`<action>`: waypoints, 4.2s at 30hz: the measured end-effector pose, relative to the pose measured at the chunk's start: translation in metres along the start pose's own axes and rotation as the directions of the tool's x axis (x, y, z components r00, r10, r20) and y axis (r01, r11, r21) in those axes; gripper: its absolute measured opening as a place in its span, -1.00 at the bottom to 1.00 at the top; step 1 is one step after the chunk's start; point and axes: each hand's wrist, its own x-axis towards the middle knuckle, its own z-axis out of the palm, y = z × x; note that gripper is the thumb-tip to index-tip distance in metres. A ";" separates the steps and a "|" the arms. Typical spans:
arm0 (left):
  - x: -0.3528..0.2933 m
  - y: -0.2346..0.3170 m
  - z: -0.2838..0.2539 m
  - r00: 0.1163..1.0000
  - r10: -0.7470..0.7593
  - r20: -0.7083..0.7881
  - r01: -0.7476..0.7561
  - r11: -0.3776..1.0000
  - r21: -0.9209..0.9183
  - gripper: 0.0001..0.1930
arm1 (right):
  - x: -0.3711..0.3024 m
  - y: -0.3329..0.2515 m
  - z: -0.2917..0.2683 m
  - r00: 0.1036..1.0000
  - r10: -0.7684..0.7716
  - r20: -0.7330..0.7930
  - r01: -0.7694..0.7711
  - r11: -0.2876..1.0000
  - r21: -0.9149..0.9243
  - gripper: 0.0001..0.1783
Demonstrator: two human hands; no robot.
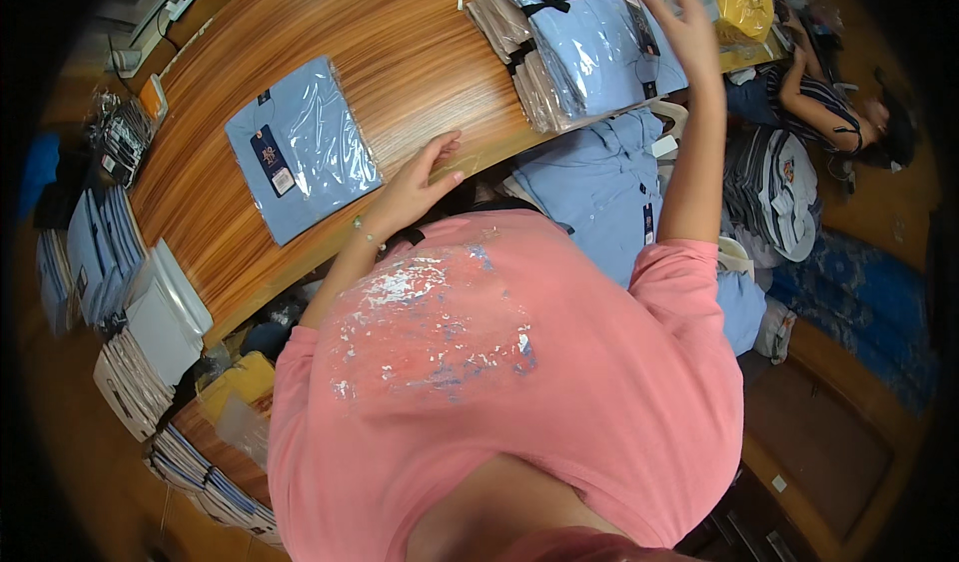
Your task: The person folds a blue shirt over a cardboard insert, places it inside a clear plastic bag, seals the bag, and applies a black strap around the package.
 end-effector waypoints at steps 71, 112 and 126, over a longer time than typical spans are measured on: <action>-0.269 -0.331 -0.026 -0.557 -0.461 -0.690 -0.138 0.871 -0.471 -0.72 | -0.180 -0.312 0.336 0.466 -0.718 0.516 0.702 0.656 0.278 -0.38; -0.248 -0.100 -0.300 0.837 -0.264 -0.479 0.145 0.952 -0.270 -0.74 | 0.001 -0.302 0.201 0.545 -0.195 0.816 -0.668 0.487 0.563 -0.92; -0.188 -0.165 -0.284 0.781 -0.618 -0.088 0.612 0.786 -0.084 -0.81 | -0.066 -0.166 0.302 0.527 0.222 0.820 -0.097 0.975 -0.201 -0.78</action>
